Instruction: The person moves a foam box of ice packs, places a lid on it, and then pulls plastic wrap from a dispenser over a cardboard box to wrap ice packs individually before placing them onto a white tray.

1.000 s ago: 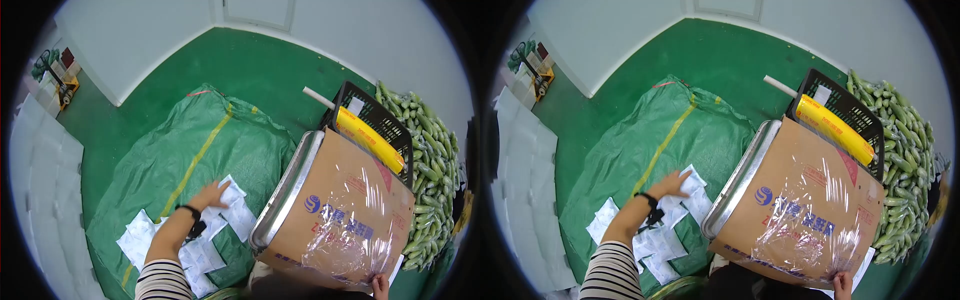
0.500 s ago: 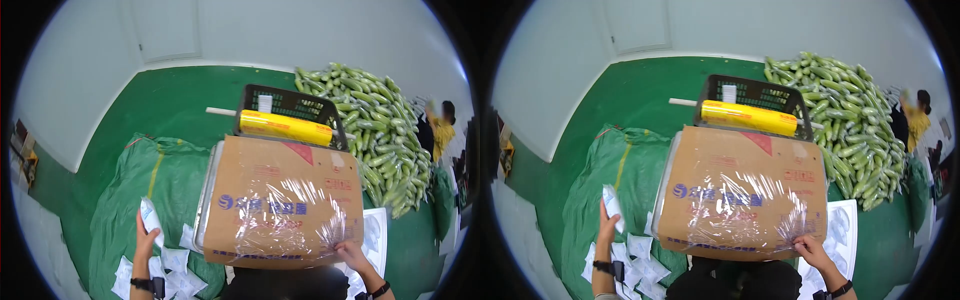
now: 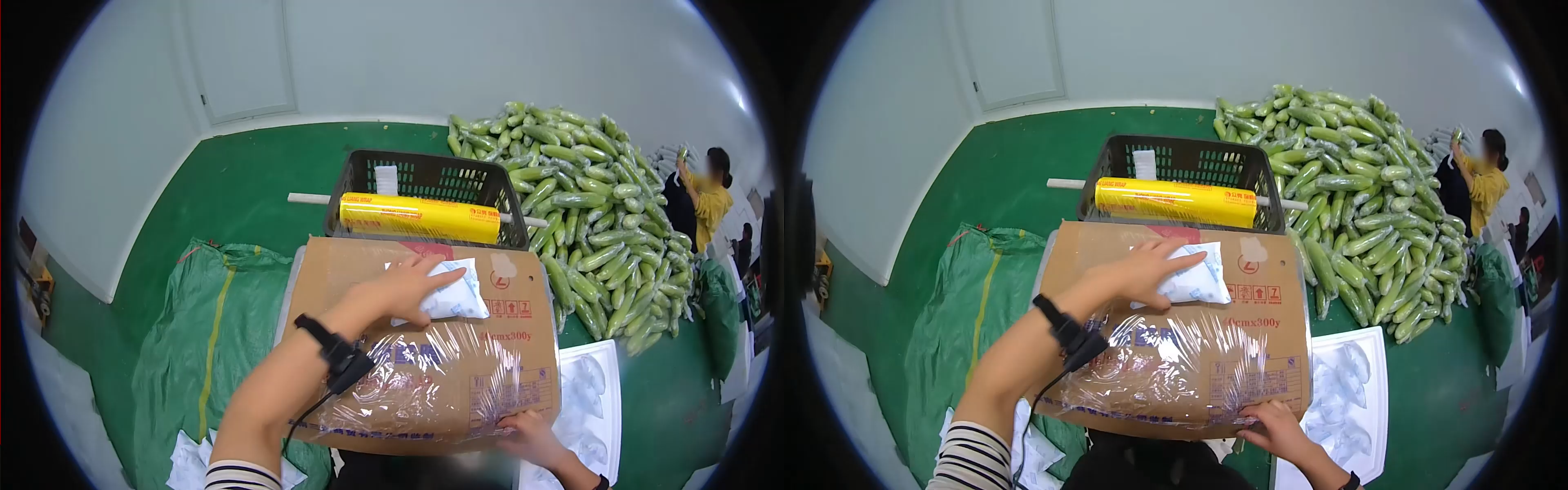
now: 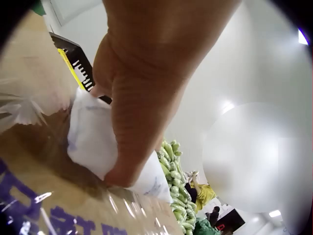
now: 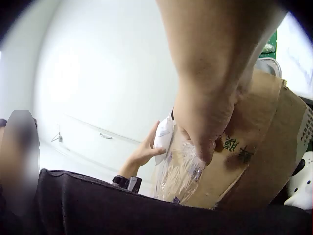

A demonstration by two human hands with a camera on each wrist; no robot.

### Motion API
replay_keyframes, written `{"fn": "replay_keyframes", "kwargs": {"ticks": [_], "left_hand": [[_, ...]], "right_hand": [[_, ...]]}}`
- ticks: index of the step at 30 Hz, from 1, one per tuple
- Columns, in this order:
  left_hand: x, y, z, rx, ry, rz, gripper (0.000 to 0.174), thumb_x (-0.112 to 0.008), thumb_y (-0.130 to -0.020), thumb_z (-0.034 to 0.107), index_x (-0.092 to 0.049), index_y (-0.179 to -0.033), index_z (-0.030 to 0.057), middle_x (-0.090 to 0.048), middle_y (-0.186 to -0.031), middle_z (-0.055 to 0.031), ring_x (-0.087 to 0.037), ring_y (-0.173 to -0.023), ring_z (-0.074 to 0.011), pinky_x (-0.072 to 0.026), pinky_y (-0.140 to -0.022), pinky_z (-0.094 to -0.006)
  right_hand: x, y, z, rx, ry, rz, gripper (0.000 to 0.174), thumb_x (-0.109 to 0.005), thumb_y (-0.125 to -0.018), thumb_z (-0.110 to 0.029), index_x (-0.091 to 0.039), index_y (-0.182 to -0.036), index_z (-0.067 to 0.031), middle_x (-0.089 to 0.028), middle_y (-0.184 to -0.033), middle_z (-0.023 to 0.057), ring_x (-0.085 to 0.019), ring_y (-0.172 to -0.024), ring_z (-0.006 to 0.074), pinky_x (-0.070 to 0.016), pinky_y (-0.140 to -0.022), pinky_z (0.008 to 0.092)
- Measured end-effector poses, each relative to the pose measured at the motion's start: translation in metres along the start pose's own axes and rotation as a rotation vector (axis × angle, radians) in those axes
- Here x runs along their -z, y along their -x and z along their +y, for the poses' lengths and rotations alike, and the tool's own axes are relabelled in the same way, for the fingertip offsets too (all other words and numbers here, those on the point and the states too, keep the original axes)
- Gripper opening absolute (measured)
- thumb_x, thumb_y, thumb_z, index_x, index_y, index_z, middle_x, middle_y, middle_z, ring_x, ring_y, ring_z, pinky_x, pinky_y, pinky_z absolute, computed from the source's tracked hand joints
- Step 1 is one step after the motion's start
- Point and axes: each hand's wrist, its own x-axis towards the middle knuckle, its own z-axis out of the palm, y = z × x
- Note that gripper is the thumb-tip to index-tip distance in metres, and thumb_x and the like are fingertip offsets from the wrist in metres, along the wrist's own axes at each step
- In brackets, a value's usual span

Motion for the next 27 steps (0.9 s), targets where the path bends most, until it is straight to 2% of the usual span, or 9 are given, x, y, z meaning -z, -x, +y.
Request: {"fn": "replay_keyframes", "kwargs": {"ticks": [2, 5, 8, 11, 12, 16, 22, 25, 27], "left_hand": [[-0.007, 0.042, 0.018, -0.017, 0.002, 0.163, 0.105, -0.080, -0.056, 0.031, -0.025, -0.145, 0.0185, -0.018, -0.147, -0.0247, -0.020, -0.133, -0.0451, -0.0242, -0.107, -0.0504], [-0.032, 0.149, 0.066, 0.110, 0.082, -0.046, 0.109, -0.075, -0.059, 0.056, -0.025, -0.143, 0.0067, -0.013, -0.146, -0.0311, -0.015, -0.134, -0.0492, -0.0206, -0.107, -0.0535], [-0.070, 0.213, 0.078, 0.015, -0.191, 0.185, 0.064, -0.074, -0.072, 0.038, -0.054, -0.122, 0.0041, -0.052, -0.124, -0.0221, -0.050, -0.119, -0.0322, -0.0387, -0.100, -0.0439], [-0.070, 0.226, 0.075, -0.009, -0.175, 0.447, 0.025, -0.072, -0.075, 0.022, -0.063, -0.092, 0.0075, -0.066, -0.093, -0.0099, -0.065, -0.092, -0.0224, -0.0526, -0.078, -0.0332], [-0.067, 0.231, 0.082, -0.005, -0.147, 0.460, 0.022, -0.073, -0.073, 0.020, -0.061, -0.087, 0.0074, -0.065, -0.087, -0.0089, -0.065, -0.085, -0.0229, -0.0528, -0.072, -0.0326], [-0.031, 0.254, 0.125, -0.036, -0.050, 0.425, 0.022, -0.075, -0.070, 0.017, -0.056, -0.074, 0.0073, -0.061, -0.071, -0.0065, -0.063, -0.068, -0.0234, -0.0512, -0.057, -0.0322], [0.011, 0.212, 0.082, 0.207, 0.007, 0.572, 0.044, -0.078, -0.070, 0.033, -0.043, -0.063, 0.0080, -0.047, -0.050, -0.0078, -0.051, -0.043, -0.0237, -0.0414, -0.042, -0.0342], [0.030, 0.126, 0.026, 0.412, 0.045, 0.731, 0.039, -0.076, -0.073, 0.030, -0.048, -0.067, 0.0048, -0.051, -0.051, -0.0132, -0.054, -0.046, -0.0286, -0.0438, -0.045, -0.0373], [0.019, 0.085, -0.007, 0.505, -0.015, 0.600, 0.031, -0.074, -0.075, 0.027, -0.054, -0.078, 0.0032, -0.059, -0.067, -0.0161, -0.059, -0.063, -0.0314, -0.0479, -0.059, -0.0407]], "right_hand": [[-0.002, 0.003, 0.000, -0.033, 0.022, -0.001, 0.038, -0.075, -0.071, -0.021, -0.061, -0.105, -0.0101, -0.059, -0.088, 0.0058, -0.053, -0.084, 0.0279, -0.0418, -0.076, 0.0369], [-0.012, 0.008, 0.014, 0.008, 0.078, 0.068, 0.031, -0.073, -0.070, -0.013, -0.062, -0.100, -0.0096, -0.058, -0.085, 0.0058, -0.052, -0.082, 0.0276, -0.0406, -0.075, 0.0389], [-0.002, -0.002, -0.002, 0.061, 0.184, 0.263, 0.020, -0.070, -0.071, -0.008, -0.063, -0.090, -0.0087, -0.058, -0.087, 0.0067, -0.053, -0.089, 0.0276, -0.0403, -0.082, 0.0427], [0.023, -0.026, -0.014, 0.197, -0.003, 0.257, 0.015, -0.069, -0.075, -0.009, -0.063, -0.088, -0.0088, -0.062, -0.087, 0.0090, -0.059, -0.090, 0.0264, -0.0432, -0.083, 0.0429], [0.024, -0.018, -0.023, 0.085, -0.277, 0.253, 0.009, -0.066, -0.080, -0.011, -0.059, -0.085, -0.0065, -0.064, -0.084, 0.0125, -0.064, -0.081, 0.0267, -0.0489, -0.075, 0.0409], [0.061, 0.024, -0.044, -0.131, -0.164, 0.068, 0.015, -0.064, -0.084, -0.013, -0.050, -0.084, -0.0052, -0.063, -0.075, 0.0132, -0.064, -0.067, 0.0268, -0.0488, -0.056, 0.0340], [0.105, -0.036, -0.062, -0.148, -0.215, 0.063, 0.037, -0.076, -0.075, -0.026, -0.045, -0.081, -0.0063, -0.053, -0.063, 0.0074, -0.047, -0.052, 0.0201, -0.0406, -0.050, 0.0314], [0.110, -0.125, -0.022, -0.117, -0.056, 0.357, 0.038, -0.076, -0.073, -0.026, -0.047, -0.084, -0.0051, -0.052, -0.062, 0.0052, -0.049, -0.051, 0.0197, -0.0420, -0.050, 0.0317], [0.087, -0.176, 0.028, -0.206, -0.186, 0.367, 0.034, -0.074, -0.074, -0.022, -0.049, -0.088, -0.0044, -0.056, -0.072, 0.0086, -0.055, -0.061, 0.0248, -0.0457, -0.058, 0.0336]]}}
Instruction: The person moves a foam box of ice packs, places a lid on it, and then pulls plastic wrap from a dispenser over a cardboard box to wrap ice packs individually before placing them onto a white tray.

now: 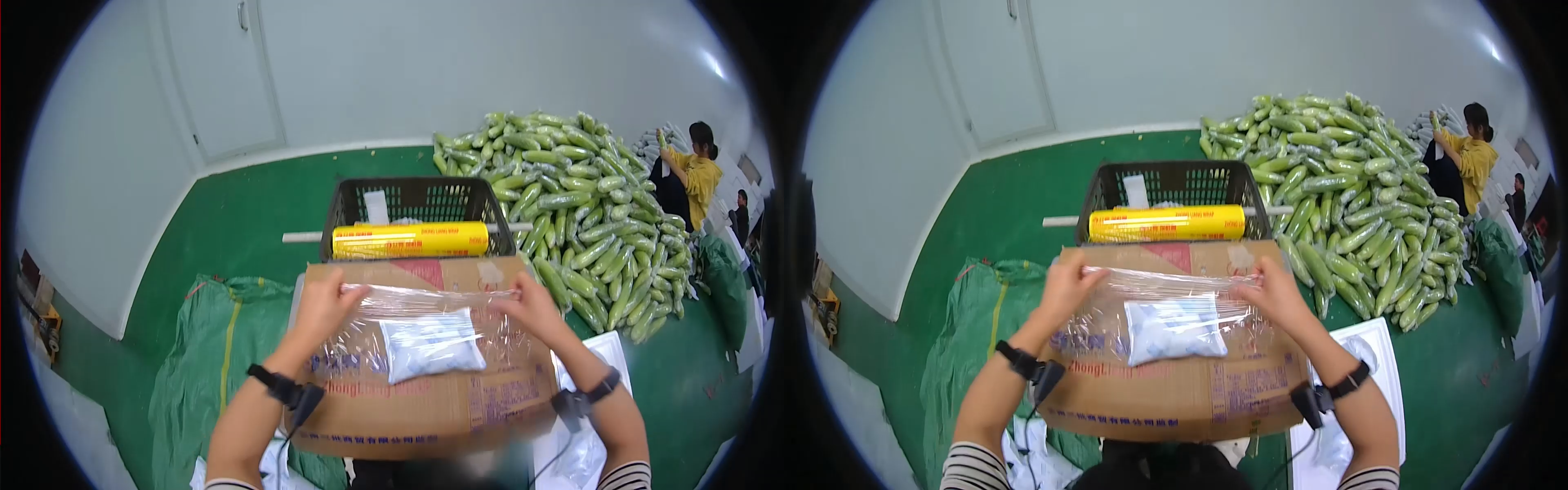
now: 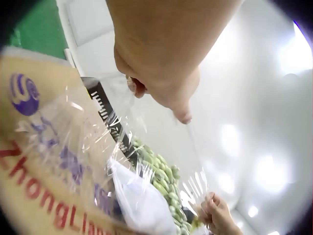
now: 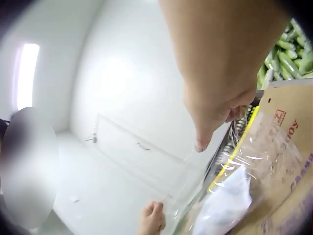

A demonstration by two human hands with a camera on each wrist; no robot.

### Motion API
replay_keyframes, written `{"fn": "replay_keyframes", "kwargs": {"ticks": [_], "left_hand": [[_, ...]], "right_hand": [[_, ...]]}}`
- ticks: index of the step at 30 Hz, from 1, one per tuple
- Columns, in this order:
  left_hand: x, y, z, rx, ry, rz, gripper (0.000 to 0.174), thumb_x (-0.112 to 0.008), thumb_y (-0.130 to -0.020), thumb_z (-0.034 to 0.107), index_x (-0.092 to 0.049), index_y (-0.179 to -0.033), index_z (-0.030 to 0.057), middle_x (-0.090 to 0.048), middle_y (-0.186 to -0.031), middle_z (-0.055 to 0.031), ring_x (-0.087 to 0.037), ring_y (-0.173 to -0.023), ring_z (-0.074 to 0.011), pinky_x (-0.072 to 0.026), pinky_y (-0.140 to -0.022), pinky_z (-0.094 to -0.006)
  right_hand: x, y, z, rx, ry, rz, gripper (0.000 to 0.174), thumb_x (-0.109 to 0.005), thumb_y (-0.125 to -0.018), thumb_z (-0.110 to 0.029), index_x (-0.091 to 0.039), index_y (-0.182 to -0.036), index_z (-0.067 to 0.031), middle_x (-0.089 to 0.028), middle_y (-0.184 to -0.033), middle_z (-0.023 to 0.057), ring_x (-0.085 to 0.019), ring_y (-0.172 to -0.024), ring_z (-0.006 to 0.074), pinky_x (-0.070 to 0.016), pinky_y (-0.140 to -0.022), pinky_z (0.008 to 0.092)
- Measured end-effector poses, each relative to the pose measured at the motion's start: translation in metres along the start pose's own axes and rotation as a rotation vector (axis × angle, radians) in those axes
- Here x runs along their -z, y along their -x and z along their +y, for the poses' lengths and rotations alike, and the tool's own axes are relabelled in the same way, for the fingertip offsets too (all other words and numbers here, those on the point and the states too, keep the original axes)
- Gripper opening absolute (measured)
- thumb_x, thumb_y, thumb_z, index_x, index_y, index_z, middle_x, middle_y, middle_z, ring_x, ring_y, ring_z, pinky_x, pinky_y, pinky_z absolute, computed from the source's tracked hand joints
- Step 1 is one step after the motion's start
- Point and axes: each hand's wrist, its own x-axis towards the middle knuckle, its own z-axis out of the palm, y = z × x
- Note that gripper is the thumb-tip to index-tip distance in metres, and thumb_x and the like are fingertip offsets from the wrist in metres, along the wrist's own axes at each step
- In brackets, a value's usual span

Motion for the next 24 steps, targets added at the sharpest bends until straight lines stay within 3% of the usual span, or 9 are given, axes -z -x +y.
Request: {"fn": "replay_keyframes", "kwargs": {"ticks": [5, 8, 12, 13, 14, 15, 19, 22, 24], "left_hand": [[-0.033, -0.018, -0.014, -0.272, -0.092, 0.154, 0.053, -0.066, -0.076, 0.017, -0.051, -0.124, 0.0021, -0.052, -0.122, -0.0182, -0.045, -0.117, -0.0394, -0.0360, -0.100, -0.0476], [-0.057, 0.004, 0.004, -0.693, 0.222, -0.087, 0.045, -0.061, -0.078, 0.008, -0.052, -0.122, 0.0029, -0.053, -0.122, -0.0167, -0.049, -0.116, -0.0349, -0.0389, -0.099, -0.0430], [-0.111, 0.007, 0.011, -0.330, 0.625, -0.391, 0.031, -0.052, -0.083, 0.011, -0.058, -0.112, 0.0019, -0.061, -0.105, -0.0196, -0.060, -0.096, -0.0339, -0.0468, -0.084, -0.0413], [-0.121, 0.010, 0.013, -0.331, 0.638, -0.247, 0.028, -0.052, -0.081, 0.010, -0.062, -0.106, 0.0028, -0.063, -0.097, -0.0192, -0.061, -0.088, -0.0351, -0.0478, -0.077, -0.0431], [-0.100, 0.009, 0.020, -0.286, 0.658, -0.345, 0.026, -0.052, -0.082, 0.011, -0.062, -0.104, 0.0023, -0.063, -0.094, -0.0194, -0.060, -0.087, -0.0360, -0.0479, -0.076, -0.0432], [-0.060, 0.009, 0.030, -0.194, 0.530, -0.646, 0.032, -0.048, -0.089, 0.019, -0.058, -0.115, 0.0030, -0.061, -0.108, -0.0201, -0.059, -0.100, -0.0345, -0.0452, -0.087, -0.0405], [-0.102, 0.049, 0.018, -0.299, 0.994, -0.692, 0.042, -0.044, -0.094, 0.028, -0.050, -0.127, 0.0035, -0.054, -0.124, -0.0199, -0.050, -0.117, -0.0318, -0.0378, -0.099, -0.0387], [-0.075, 0.052, 0.028, -0.360, 0.970, -0.714, 0.040, -0.049, -0.091, 0.025, -0.052, -0.125, 0.0032, -0.055, -0.121, -0.0196, -0.050, -0.115, -0.0323, -0.0377, -0.098, -0.0399], [-0.048, 0.044, 0.034, -0.458, 0.870, -0.698, 0.039, -0.052, -0.089, 0.023, -0.054, -0.123, 0.0030, -0.056, -0.119, -0.0194, -0.050, -0.114, -0.0327, -0.0376, -0.098, -0.0408]], "right_hand": [[-0.022, -0.011, 0.016, 0.371, 0.522, 0.178, 0.034, -0.065, -0.074, -0.007, -0.053, -0.106, -0.0011, -0.051, -0.116, 0.0197, -0.049, -0.108, 0.0382, -0.0415, -0.090, 0.0410], [-0.025, 0.045, -0.042, 0.492, 0.278, -0.043, 0.052, -0.072, -0.069, -0.018, -0.053, -0.115, -0.0025, -0.051, -0.119, 0.0203, -0.050, -0.109, 0.0384, -0.0407, -0.092, 0.0458], [-0.075, 0.052, -0.023, 0.583, 0.550, -0.168, 0.083, -0.082, -0.055, -0.018, -0.045, -0.127, -0.0033, -0.043, -0.132, 0.0250, -0.043, -0.119, 0.0422, -0.0360, -0.099, 0.0488], [-0.058, 0.044, -0.066, 0.713, 0.602, -0.093, 0.042, -0.067, -0.080, -0.015, -0.051, -0.118, -0.0036, -0.060, -0.108, 0.0158, -0.055, -0.104, 0.0312, -0.0419, -0.088, 0.0386], [-0.068, 0.043, -0.018, 0.721, 0.588, -0.181, 0.074, -0.081, -0.057, -0.015, -0.050, -0.123, -0.0020, -0.046, -0.129, 0.0241, -0.043, -0.119, 0.0409, -0.0369, -0.098, 0.0482], [-0.048, 0.042, -0.064, 0.776, 0.537, -0.258, 0.063, -0.072, -0.070, -0.014, -0.046, -0.126, -0.0037, -0.056, -0.119, 0.0215, -0.050, -0.113, 0.0388, -0.0400, -0.094, 0.0451], [-0.004, 0.045, -0.097, 0.419, 0.462, -0.749, 0.058, -0.073, -0.071, -0.015, -0.049, -0.123, -0.0021, -0.057, -0.115, 0.0224, -0.053, -0.108, 0.0392, -0.0426, -0.091, 0.0415], [-0.011, 0.037, -0.081, 0.376, -0.045, -0.892, 0.037, -0.068, -0.079, -0.013, -0.054, -0.112, -0.0018, -0.060, -0.100, 0.0205, -0.057, -0.096, 0.0376, -0.0444, -0.082, 0.0398], [-0.024, 0.022, -0.052, 0.026, -0.168, -1.064, 0.056, -0.075, -0.068, -0.020, -0.054, -0.118, -0.0029, -0.052, -0.117, 0.0217, -0.049, -0.111, 0.0385, -0.0397, -0.092, 0.0445]]}}
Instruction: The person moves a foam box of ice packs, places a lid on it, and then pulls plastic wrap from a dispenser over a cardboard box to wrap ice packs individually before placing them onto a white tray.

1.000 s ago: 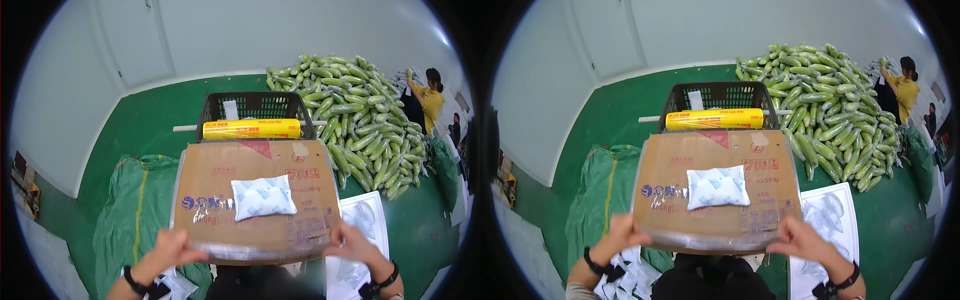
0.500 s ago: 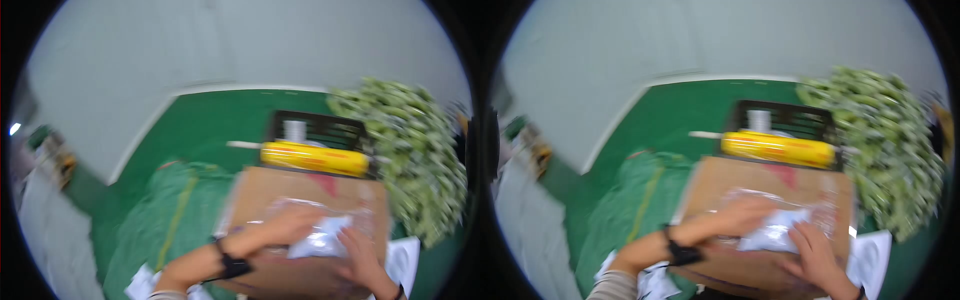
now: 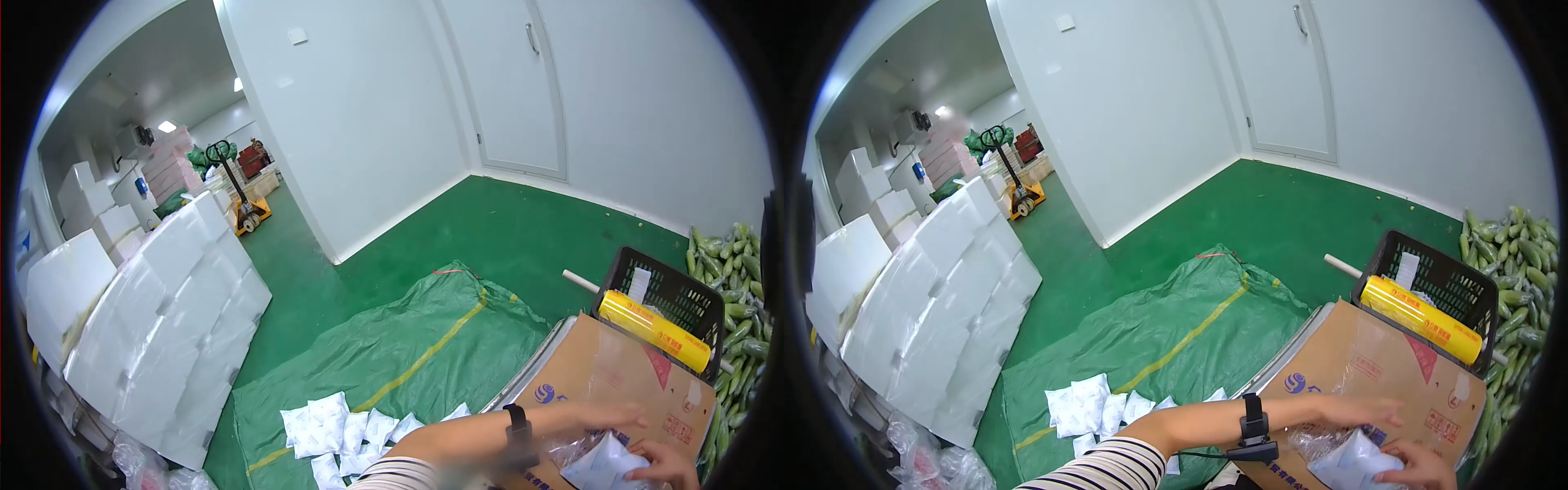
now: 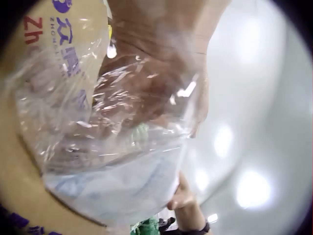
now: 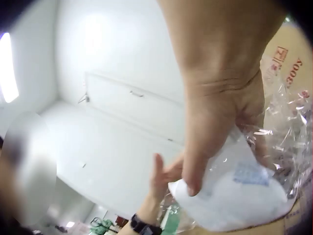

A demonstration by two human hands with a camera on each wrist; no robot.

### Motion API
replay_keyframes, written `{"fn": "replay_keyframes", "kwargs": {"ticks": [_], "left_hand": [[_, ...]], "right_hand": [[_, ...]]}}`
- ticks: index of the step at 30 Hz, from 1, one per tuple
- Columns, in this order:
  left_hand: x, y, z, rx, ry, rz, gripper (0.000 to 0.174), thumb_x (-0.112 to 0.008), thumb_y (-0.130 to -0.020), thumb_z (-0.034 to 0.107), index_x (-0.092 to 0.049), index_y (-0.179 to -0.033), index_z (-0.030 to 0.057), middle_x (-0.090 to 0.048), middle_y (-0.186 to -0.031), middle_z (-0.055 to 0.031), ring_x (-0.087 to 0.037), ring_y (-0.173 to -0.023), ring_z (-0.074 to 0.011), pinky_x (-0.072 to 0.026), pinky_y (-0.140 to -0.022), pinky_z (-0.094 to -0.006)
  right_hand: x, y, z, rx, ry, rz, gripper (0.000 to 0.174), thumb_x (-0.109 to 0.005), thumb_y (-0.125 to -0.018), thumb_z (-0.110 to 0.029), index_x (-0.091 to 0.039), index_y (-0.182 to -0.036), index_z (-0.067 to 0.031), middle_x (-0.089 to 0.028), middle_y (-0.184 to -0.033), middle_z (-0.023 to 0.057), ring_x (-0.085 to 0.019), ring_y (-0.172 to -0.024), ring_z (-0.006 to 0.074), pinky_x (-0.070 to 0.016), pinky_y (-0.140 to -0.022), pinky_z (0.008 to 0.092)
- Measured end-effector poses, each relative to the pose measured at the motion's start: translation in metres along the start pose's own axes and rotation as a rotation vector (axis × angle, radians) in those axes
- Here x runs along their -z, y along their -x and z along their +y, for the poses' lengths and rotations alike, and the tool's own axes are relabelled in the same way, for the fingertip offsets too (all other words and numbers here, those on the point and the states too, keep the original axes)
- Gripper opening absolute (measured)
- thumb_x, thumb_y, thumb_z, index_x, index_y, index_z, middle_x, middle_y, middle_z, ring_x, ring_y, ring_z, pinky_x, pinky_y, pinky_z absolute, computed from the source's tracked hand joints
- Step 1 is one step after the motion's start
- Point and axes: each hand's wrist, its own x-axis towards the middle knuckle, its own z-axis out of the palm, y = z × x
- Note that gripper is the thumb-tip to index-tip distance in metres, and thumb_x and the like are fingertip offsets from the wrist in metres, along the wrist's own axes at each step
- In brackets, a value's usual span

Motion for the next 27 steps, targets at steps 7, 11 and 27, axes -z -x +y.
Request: {"fn": "replay_keyframes", "kwargs": {"ticks": [7, 11, 27], "left_hand": [[0.002, -0.009, -0.035, 0.004, -0.338, 0.158, 0.026, -0.058, -0.083, 0.012, -0.062, -0.106, 0.0015, -0.059, -0.107, -0.0197, -0.054, -0.102, -0.0349, -0.0406, -0.093, -0.0430], [0.045, -0.044, -0.058, 0.143, -0.572, -0.035, 0.054, -0.062, -0.079, 0.020, -0.046, -0.123, -0.0054, -0.039, -0.132, -0.0268, -0.038, -0.124, -0.0397, -0.0307, -0.105, -0.0430], [0.052, -0.036, -0.032, 0.192, -0.646, 0.227, 0.081, -0.069, -0.075, 0.026, -0.027, -0.139, -0.0018, -0.019, -0.147, -0.0262, -0.022, -0.136, -0.0384, -0.0236, -0.110, -0.0402]], "right_hand": [[-0.020, -0.004, -0.035, 0.134, 0.619, 0.437, 0.078, -0.075, -0.068, -0.046, -0.045, -0.132, -0.0123, -0.046, -0.127, 0.0206, -0.044, -0.117, 0.0403, -0.0351, -0.098, 0.0473], [-0.032, -0.013, -0.034, 0.156, 0.949, 0.241, 0.085, -0.076, -0.065, -0.042, -0.040, -0.138, -0.0207, -0.028, -0.141, 0.0244, -0.031, -0.127, 0.0417, -0.0277, -0.105, 0.0479], [-0.109, 0.053, 0.021, 0.025, -0.799, -0.494, 0.100, -0.068, -0.066, -0.021, -0.012, -0.147, -0.0067, -0.024, -0.147, 0.0158, -0.022, -0.136, 0.0278, -0.0162, -0.109, 0.0371]]}}
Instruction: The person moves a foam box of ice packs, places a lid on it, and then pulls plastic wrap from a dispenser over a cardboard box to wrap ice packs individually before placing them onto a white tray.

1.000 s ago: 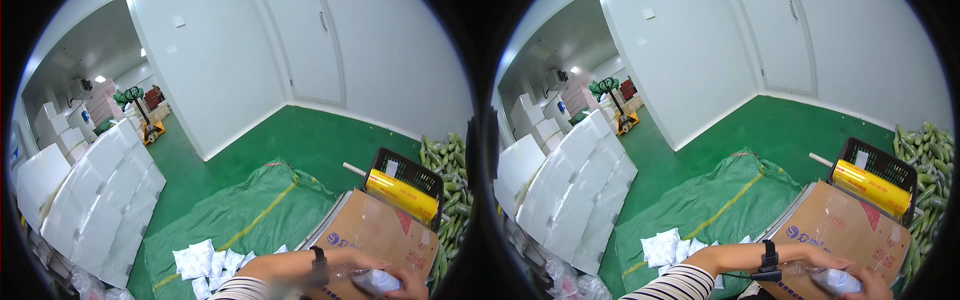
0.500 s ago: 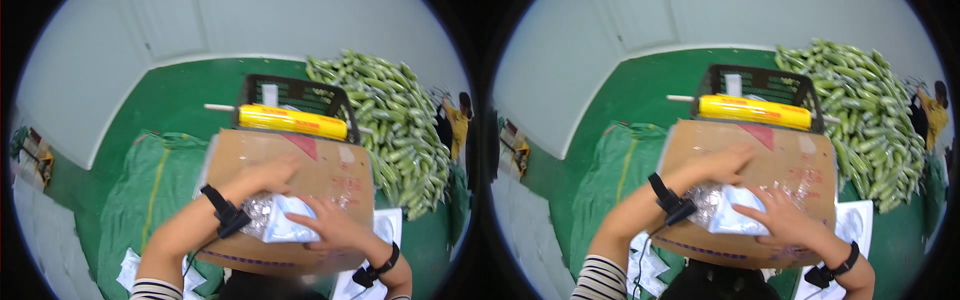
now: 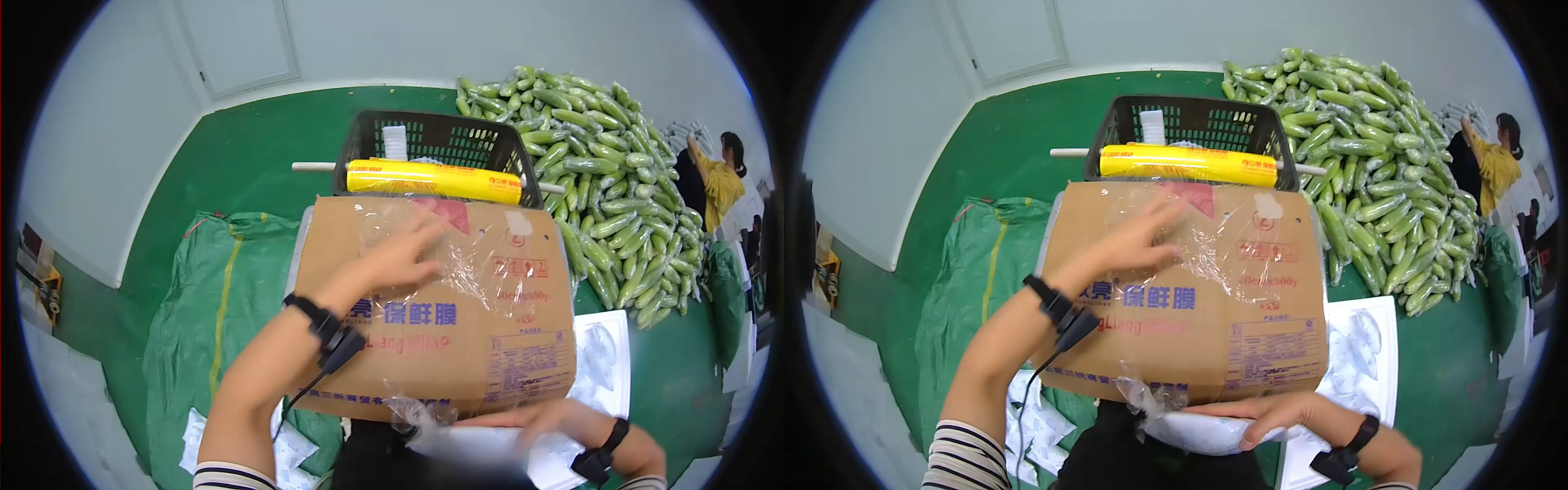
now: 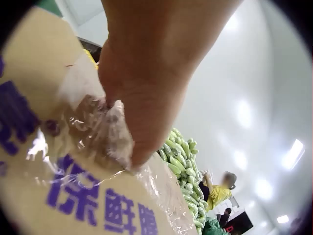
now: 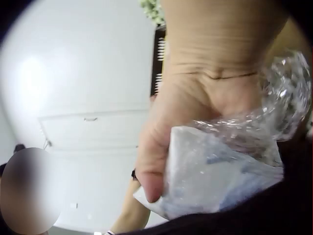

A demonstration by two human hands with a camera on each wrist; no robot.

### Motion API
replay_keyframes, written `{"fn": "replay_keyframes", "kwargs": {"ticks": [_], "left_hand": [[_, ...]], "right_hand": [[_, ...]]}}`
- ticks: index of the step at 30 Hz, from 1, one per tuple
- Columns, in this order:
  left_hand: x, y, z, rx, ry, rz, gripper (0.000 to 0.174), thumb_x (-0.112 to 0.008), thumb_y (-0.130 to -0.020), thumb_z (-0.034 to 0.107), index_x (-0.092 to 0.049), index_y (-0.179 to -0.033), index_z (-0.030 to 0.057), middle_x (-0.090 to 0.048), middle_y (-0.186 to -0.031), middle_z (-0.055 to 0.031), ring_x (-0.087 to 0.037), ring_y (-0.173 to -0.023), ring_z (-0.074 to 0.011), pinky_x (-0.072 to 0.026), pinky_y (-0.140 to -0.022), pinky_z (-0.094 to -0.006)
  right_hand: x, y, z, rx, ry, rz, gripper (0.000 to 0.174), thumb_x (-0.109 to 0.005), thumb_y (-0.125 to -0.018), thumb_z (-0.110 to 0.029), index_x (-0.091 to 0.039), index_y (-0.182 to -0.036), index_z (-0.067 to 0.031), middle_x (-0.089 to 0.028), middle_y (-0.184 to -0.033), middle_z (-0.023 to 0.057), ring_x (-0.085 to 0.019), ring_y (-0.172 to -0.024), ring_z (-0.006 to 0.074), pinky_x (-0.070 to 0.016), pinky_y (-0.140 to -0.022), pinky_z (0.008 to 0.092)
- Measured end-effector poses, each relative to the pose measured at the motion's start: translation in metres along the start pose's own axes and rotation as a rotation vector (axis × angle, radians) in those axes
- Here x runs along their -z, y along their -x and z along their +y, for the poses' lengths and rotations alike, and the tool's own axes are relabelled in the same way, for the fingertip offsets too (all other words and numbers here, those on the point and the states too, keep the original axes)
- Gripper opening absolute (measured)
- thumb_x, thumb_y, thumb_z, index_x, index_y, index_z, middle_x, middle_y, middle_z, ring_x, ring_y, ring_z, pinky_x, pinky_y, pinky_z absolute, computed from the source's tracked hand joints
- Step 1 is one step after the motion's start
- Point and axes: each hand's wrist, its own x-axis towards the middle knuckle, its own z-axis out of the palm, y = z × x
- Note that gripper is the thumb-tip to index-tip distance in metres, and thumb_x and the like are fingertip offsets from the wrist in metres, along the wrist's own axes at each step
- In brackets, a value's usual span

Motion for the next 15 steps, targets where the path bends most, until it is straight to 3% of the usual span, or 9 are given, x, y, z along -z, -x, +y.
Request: {"fn": "replay_keyframes", "kwargs": {"ticks": [1, 3, 5, 6, 7, 10, 12, 13, 15], "left_hand": [[-0.004, 0.014, 0.006, -0.050, 0.003, 0.287, 0.081, -0.070, -0.075, 0.024, -0.028, -0.140, 0.0017, -0.019, -0.147, -0.0255, -0.022, -0.135, -0.0395, -0.0247, -0.109, -0.0429], [0.004, 0.058, 0.037, -0.078, 0.054, 0.557, 0.081, -0.069, -0.077, 0.025, -0.026, -0.142, 0.0040, -0.018, -0.147, -0.0268, -0.021, -0.135, -0.0415, -0.0235, -0.109, -0.0456], [-0.007, 0.097, 0.085, -0.238, -0.079, 0.552, 0.083, -0.071, -0.076, 0.027, -0.026, -0.142, 0.0028, -0.016, -0.147, -0.0278, -0.019, -0.136, -0.0427, -0.0248, -0.108, -0.0460], [-0.014, 0.113, 0.112, -0.168, 0.066, 0.274, 0.084, -0.072, -0.075, 0.028, -0.028, -0.141, 0.0025, -0.022, -0.144, -0.0275, -0.026, -0.133, -0.0417, -0.0279, -0.106, -0.0447], [-0.016, 0.120, 0.134, -0.100, 0.205, -0.004, 0.085, -0.074, -0.073, 0.029, -0.029, -0.140, 0.0021, -0.028, -0.142, -0.0273, -0.033, -0.130, -0.0408, -0.0311, -0.104, -0.0434], [-0.001, 0.124, 0.160, 0.233, 0.513, -0.340, 0.082, -0.079, -0.069, 0.027, -0.037, -0.134, 0.0012, -0.045, -0.131, -0.0211, -0.050, -0.116, -0.0327, -0.0379, -0.099, -0.0399], [-0.011, 0.136, 0.138, 0.407, 0.859, -0.521, 0.078, -0.080, -0.068, 0.024, -0.040, -0.131, 0.0015, -0.052, -0.124, -0.0156, -0.055, -0.109, -0.0266, -0.0405, -0.097, -0.0377], [-0.020, 0.148, 0.127, 0.502, 1.039, -0.612, 0.076, -0.081, -0.067, 0.023, -0.042, -0.129, 0.0016, -0.056, -0.120, -0.0128, -0.057, -0.106, -0.0235, -0.0419, -0.096, -0.0366], [-0.044, 0.179, 0.113, 0.672, 1.301, -0.443, 0.071, -0.080, -0.068, 0.017, -0.044, -0.127, 0.0023, -0.057, -0.120, -0.0095, -0.054, -0.111, -0.0210, -0.0419, -0.096, -0.0363]], "right_hand": [[-0.005, 0.010, 0.014, 0.031, -0.170, 0.101, 0.101, -0.069, -0.067, -0.021, -0.010, -0.147, -0.0066, -0.024, -0.147, 0.0160, -0.022, -0.136, 0.0273, -0.0158, -0.110, 0.0372], [-0.016, 0.024, 0.043, 0.127, -0.533, 0.315, 0.104, -0.070, -0.067, -0.023, -0.006, -0.148, -0.0064, -0.024, -0.147, 0.0164, -0.021, -0.137, 0.0262, -0.0151, -0.110, 0.0374], [-0.023, 0.020, 0.063, 0.306, -0.663, 0.386, 0.105, -0.070, -0.068, -0.024, -0.004, -0.147, -0.0058, -0.024, -0.147, 0.0166, -0.024, -0.136, 0.0261, -0.0178, -0.109, 0.0377], [-0.026, 0.015, 0.066, 0.388, -0.723, 0.415, 0.106, -0.070, -0.068, -0.025, -0.003, -0.147, -0.0055, -0.025, -0.147, 0.0167, -0.025, -0.135, 0.0260, -0.0192, -0.109, 0.0379], [-0.035, 0.007, 0.055, 0.342, -0.628, 0.438, 0.103, -0.070, -0.069, -0.025, -0.005, -0.147, -0.0050, -0.026, -0.146, 0.0163, -0.027, -0.134, 0.0256, -0.0213, -0.108, 0.0377], [-0.050, -0.014, 0.013, 0.274, -0.275, 0.491, 0.090, -0.069, -0.074, -0.024, -0.017, -0.144, -0.0030, -0.034, -0.142, 0.0145, -0.036, -0.128, 0.0245, -0.0295, -0.104, 0.0366], [-0.045, -0.023, 0.015, 0.292, 0.020, 0.515, 0.074, -0.066, -0.079, -0.023, -0.031, -0.140, -0.0009, -0.043, -0.136, 0.0126, -0.045, -0.122, 0.0238, -0.0373, -0.099, 0.0352], [-0.056, -0.019, -0.015, 0.036, 0.102, 0.693, 0.050, -0.062, -0.084, -0.021, -0.049, -0.128, -0.0005, -0.054, -0.126, 0.0132, -0.055, -0.110, 0.0268, -0.0448, -0.091, 0.0340], [-0.065, -0.009, -0.008, 0.298, 0.744, 1.081, 0.039, -0.057, -0.091, -0.028, -0.057, -0.122, -0.0048, -0.060, -0.117, 0.0171, -0.055, -0.111, 0.0265, -0.0442, -0.093, 0.0369]]}}
